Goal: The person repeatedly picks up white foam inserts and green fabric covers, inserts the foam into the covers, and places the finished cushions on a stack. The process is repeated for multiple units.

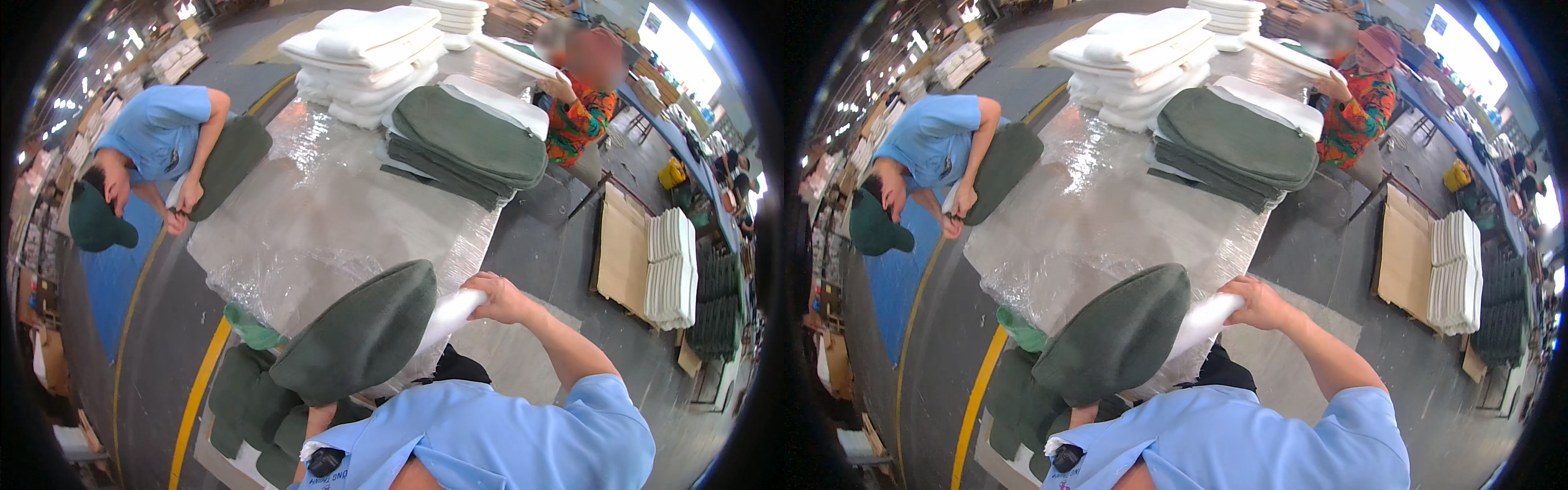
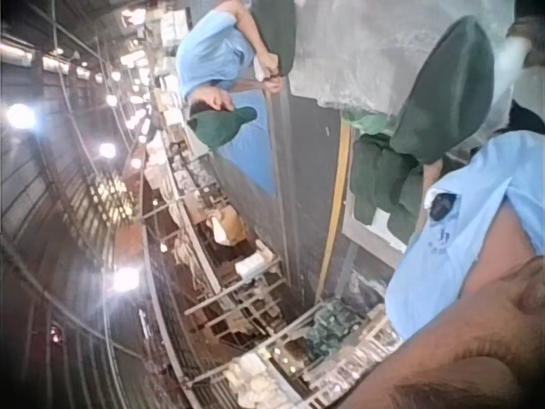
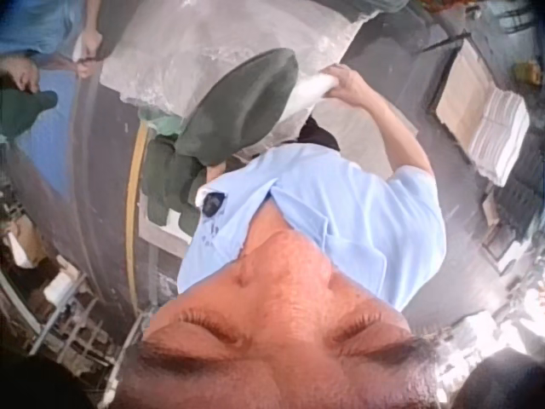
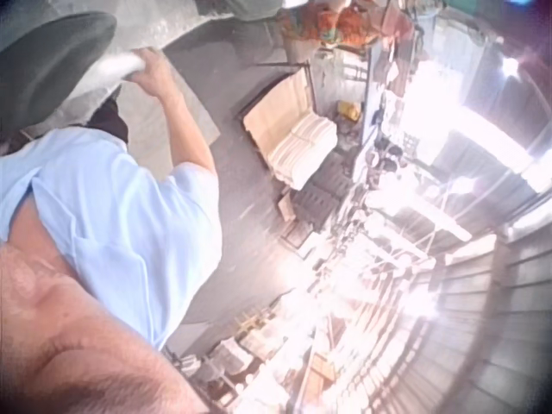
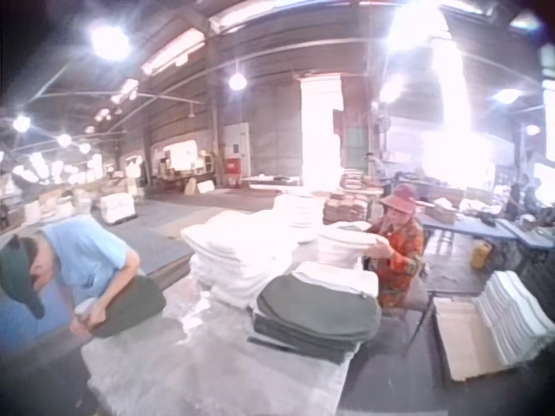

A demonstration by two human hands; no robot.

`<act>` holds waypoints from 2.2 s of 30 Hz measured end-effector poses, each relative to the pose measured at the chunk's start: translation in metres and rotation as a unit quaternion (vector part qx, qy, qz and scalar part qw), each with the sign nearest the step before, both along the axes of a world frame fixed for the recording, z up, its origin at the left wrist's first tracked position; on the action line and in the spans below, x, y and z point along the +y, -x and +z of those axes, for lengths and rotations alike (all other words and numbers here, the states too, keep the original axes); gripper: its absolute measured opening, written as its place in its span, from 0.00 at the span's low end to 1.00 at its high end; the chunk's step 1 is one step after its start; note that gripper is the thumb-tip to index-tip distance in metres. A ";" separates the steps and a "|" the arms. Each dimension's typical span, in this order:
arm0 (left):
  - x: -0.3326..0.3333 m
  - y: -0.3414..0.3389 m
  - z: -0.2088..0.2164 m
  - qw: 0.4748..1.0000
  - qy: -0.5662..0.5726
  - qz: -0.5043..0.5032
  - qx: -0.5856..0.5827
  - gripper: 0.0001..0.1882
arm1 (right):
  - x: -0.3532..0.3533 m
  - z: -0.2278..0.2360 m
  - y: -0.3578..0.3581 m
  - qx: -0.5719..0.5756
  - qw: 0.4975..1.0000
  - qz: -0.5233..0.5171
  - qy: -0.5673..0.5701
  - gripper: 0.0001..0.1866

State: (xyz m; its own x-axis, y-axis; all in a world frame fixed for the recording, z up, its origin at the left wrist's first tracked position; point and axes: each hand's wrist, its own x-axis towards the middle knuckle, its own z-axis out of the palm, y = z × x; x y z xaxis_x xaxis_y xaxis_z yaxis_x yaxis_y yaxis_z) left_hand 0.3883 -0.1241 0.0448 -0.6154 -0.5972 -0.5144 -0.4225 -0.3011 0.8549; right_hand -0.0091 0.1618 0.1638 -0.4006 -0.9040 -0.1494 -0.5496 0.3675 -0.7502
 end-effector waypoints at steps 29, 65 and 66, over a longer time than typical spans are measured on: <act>-0.012 -0.009 0.002 0.993 -0.029 -0.109 -0.029 0.16 | -0.034 0.071 -0.085 0.048 0.919 -0.203 0.334 0.11; 0.085 0.239 0.289 0.621 0.482 -0.591 0.183 0.19 | 0.020 0.011 -0.135 0.019 0.850 -0.403 0.338 0.11; 0.086 0.241 0.283 0.624 0.482 -0.593 0.167 0.17 | 0.021 0.009 -0.137 -0.024 0.833 -0.405 0.375 0.12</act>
